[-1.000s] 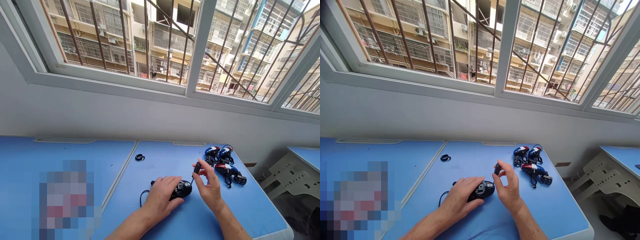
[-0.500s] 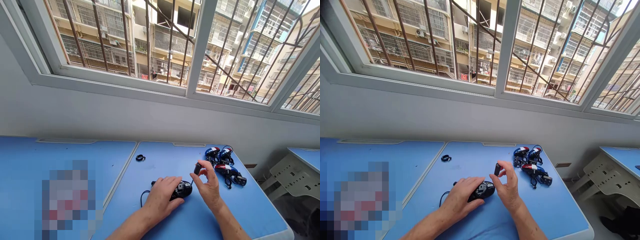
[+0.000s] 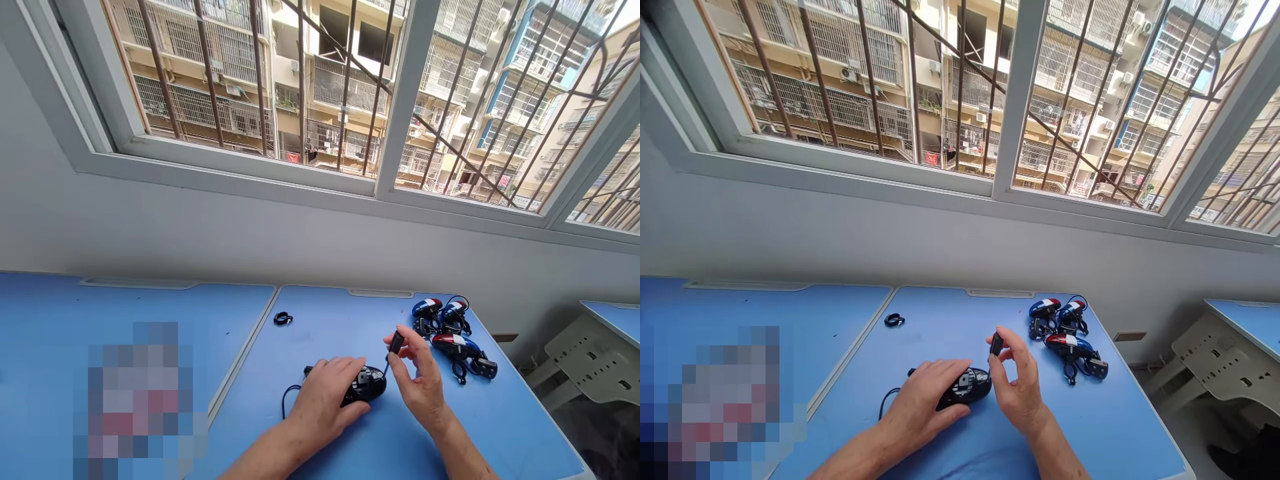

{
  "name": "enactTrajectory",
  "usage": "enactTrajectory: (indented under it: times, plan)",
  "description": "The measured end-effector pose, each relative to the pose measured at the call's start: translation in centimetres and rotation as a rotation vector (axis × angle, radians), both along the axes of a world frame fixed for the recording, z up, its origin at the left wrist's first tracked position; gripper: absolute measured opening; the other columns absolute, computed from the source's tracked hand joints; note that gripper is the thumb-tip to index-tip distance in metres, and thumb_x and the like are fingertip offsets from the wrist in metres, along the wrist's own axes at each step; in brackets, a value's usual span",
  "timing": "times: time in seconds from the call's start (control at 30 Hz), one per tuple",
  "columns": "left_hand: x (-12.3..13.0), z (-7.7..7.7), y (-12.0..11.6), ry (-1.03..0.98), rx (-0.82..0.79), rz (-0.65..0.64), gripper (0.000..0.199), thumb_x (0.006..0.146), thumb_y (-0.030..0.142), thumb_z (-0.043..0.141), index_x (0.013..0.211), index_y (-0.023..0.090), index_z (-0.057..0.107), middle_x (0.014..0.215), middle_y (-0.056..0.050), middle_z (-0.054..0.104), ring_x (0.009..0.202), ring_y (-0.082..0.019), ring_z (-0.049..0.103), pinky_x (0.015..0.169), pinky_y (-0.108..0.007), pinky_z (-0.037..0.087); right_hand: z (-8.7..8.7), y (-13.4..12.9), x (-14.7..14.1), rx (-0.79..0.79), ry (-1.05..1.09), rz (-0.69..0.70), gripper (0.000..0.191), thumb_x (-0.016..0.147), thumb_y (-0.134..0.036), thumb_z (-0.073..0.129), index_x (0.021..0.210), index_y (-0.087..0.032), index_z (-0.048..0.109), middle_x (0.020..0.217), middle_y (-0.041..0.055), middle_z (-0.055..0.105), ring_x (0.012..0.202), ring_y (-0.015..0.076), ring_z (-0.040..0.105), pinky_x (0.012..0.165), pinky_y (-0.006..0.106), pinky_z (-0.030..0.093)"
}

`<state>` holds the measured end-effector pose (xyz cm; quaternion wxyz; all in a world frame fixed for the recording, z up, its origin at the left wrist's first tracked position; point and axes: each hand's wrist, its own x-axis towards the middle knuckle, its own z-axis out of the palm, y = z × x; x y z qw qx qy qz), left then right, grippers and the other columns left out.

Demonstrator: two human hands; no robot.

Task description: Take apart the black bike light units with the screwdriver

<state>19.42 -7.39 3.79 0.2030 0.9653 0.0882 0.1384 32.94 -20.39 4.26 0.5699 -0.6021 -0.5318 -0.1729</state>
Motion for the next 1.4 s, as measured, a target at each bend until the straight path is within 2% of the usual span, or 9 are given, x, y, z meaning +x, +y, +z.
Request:
enactTrajectory:
  times: [0.17, 0.33, 0.57, 0.67, 0.83, 1.0, 1.2, 1.4]
  plan:
    - [0.09, -0.16, 0.12, -0.014, 0.006, -0.022, 0.046, 0.078, 0.024, 0.069, 0.122, 0.025, 0.056, 0.117, -0.007, 0.069, 0.101, -0.029, 0.065, 0.083, -0.040, 0.048, -0.19, 0.54, 0.23, 0.020, -0.008, -0.050, 0.039, 0.088, -0.025, 0.061, 0.125, -0.026, 0.050, 0.101, 0.0065, 0.067, 0.081, 0.0186, 0.069, 0.057, 0.028, 0.059]
    - [0.18, -0.66, 0.21, -0.049, -0.004, -0.019, 0.045, 0.079, 0.027, 0.068, 0.123, 0.025, 0.056, 0.116, -0.007, 0.069, 0.100, -0.029, 0.065, 0.084, -0.040, 0.048, -0.05, 0.33, 0.42, 0.023, -0.001, -0.099, 0.034, 0.088, -0.020, 0.061, 0.121, -0.027, 0.055, 0.104, 0.0049, 0.063, 0.072, 0.0132, 0.063, 0.059, 0.027, 0.058]
    - [0.14, -0.03, -0.05, -0.010, -0.003, -0.006, 0.046, 0.076, 0.026, 0.073, 0.119, 0.022, 0.059, 0.116, -0.008, 0.069, 0.100, -0.030, 0.065, 0.083, -0.041, 0.049, -0.06, -0.25, 0.20, 0.003, -0.003, -0.011, 0.049, 0.089, -0.012, 0.057, 0.134, -0.028, 0.048, 0.106, 0.0066, 0.068, 0.087, 0.0178, 0.066, 0.063, 0.028, 0.058]
    - [0.12, 0.22, -0.13, 0.014, -0.007, -0.002, 0.048, 0.075, 0.024, 0.074, 0.120, 0.021, 0.058, 0.117, -0.009, 0.069, 0.101, -0.031, 0.065, 0.084, -0.042, 0.049, -0.34, -0.31, 0.21, 0.006, 0.021, -0.004, 0.050, 0.089, -0.009, 0.053, 0.136, -0.027, 0.046, 0.108, 0.0077, 0.069, 0.092, 0.0181, 0.067, 0.066, 0.028, 0.058]
    - [0.16, 0.16, -0.04, 0.017, 0.000, -0.006, 0.050, 0.075, 0.023, 0.074, 0.122, 0.023, 0.057, 0.119, -0.008, 0.069, 0.103, -0.031, 0.064, 0.085, -0.042, 0.048, -0.25, -0.03, 0.45, 0.011, 0.002, -0.010, 0.048, 0.088, -0.012, 0.058, 0.133, -0.028, 0.048, 0.109, 0.0066, 0.066, 0.090, 0.0170, 0.065, 0.064, 0.026, 0.058]
    - [0.28, 0.15, 0.02, 0.041, -0.007, 0.006, 0.050, 0.075, 0.023, 0.074, 0.122, 0.021, 0.057, 0.119, -0.009, 0.068, 0.103, -0.031, 0.064, 0.085, -0.044, 0.048, 0.17, 0.13, 0.59, 0.026, 0.001, -0.061, 0.041, 0.087, -0.016, 0.062, 0.125, -0.029, 0.055, 0.106, 0.0040, 0.063, 0.073, 0.0122, 0.060, 0.059, 0.024, 0.056]
    - [0.25, 0.11, -0.01, 0.032, -0.004, -0.004, 0.051, 0.075, 0.025, 0.075, 0.122, 0.022, 0.056, 0.119, -0.008, 0.068, 0.102, -0.031, 0.064, 0.084, -0.043, 0.048, -0.37, -0.31, 0.42, 0.006, 0.038, -0.046, 0.048, 0.089, -0.011, 0.055, 0.133, -0.028, 0.048, 0.106, 0.0063, 0.068, 0.088, 0.0166, 0.065, 0.065, 0.026, 0.058]
    - [0.21, 0.04, -0.04, 0.034, -0.017, -0.014, 0.053, 0.076, 0.024, 0.075, 0.124, 0.022, 0.054, 0.121, -0.008, 0.067, 0.104, -0.030, 0.063, 0.085, -0.043, 0.047, -0.57, -0.15, 0.41, -0.006, 0.007, -0.046, 0.046, 0.088, -0.015, 0.059, 0.131, -0.026, 0.047, 0.106, 0.0070, 0.066, 0.084, 0.0166, 0.065, 0.065, 0.028, 0.059]
